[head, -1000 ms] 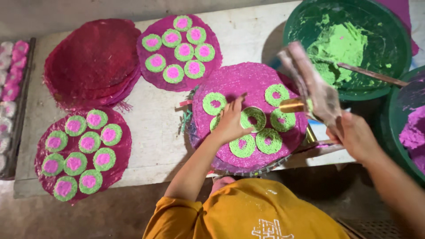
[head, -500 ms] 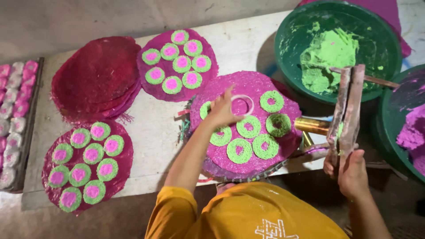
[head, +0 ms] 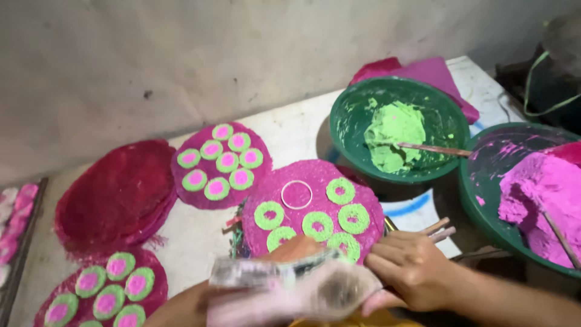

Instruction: The person applies green and pink dough onto large circular sheets and then uses a stamp tool to form smaller decorative patterns.

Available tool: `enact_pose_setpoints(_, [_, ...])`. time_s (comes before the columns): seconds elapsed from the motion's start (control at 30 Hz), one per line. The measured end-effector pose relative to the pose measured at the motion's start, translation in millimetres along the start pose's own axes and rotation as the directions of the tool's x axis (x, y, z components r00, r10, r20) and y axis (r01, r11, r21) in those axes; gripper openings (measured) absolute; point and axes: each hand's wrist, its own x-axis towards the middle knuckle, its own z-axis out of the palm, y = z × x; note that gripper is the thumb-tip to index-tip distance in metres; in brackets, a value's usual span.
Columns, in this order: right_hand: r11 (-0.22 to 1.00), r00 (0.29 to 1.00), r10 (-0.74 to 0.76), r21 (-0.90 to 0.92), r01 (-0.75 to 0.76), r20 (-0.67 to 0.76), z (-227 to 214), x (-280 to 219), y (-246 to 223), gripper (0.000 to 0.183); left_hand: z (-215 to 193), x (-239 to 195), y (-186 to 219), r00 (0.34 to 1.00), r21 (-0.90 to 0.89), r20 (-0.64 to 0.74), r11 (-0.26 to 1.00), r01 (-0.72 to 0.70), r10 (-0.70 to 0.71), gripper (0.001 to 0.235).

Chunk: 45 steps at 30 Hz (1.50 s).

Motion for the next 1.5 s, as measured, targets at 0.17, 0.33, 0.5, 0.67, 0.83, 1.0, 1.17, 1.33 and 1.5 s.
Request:
enact_pose_setpoints(0.17, [0.863,0.842,-0.505,0.097,0.496,0.187,-40.3,71.7,16.6,0.058,-15.9,-27.6,18.2,0.995,0.082,0.031,0.992,-0.092,0.090,0.027])
enact_pose_setpoints(0.33, [0.820,0.879,-0.285,0.572,0.018,0.381,10.6,7.5,19.4,0.027,23.8,-52.6,19.6,0.944,-0.004,-0.259,0.978,0.210,-0.204,0.027])
enact_pose_setpoints(0.5, [0.740,0.857,-0.357,0.673,0.017,0.371,79.0,-70.6,48.0,0.017,72.7,-49.8,-6.0,0.885,-0.038,-0.324,0.939,0.342,-0.335,0.033])
enact_pose_setpoints(0.67, [0.643,0.789,-0.318,0.731,-0.228,0.526,23.9,-109.8,83.2,0.021,97.4,-23.1,-19.2,0.799,-0.079,-0.369,0.873,0.482,-0.475,0.039])
enact_pose_setpoints(0.83, [0.816,0.895,-0.275,0.578,0.025,0.351,-82.7,-107.2,123.5,0.030,71.9,12.8,-0.3,0.763,-0.487,-0.115,0.705,0.515,-0.636,0.047])
enact_pose_setpoints(1.0, [0.757,0.817,-0.468,-0.323,0.567,0.336,-122.8,-49.8,170.4,0.020,53.1,32.6,25.1,0.975,-0.969,-0.155,0.218,-0.118,-0.161,0.067])
enact_pose_setpoints(1.17, [0.819,0.886,-0.458,-0.423,0.388,-0.074,-77.7,-32.6,231.3,0.035,125.1,125.7,0.8,0.852,-0.850,-0.443,-0.172,-0.498,-0.280,0.043])
enact_pose_setpoints(1.33, [0.820,0.788,0.548,-0.368,-0.440,0.280,34.8,-92.1,320.0,0.059,145.2,170.1,-81.1,0.255,-0.838,-0.469,0.334,-0.432,-0.846,0.033])
enact_pose_setpoints(1.5, [0.836,0.699,0.527,-0.445,-0.322,0.484,79.0,-140.2,415.5,0.028,134.7,209.6,-141.0,0.121,-0.759,-0.551,0.436,-0.484,-0.825,0.031])
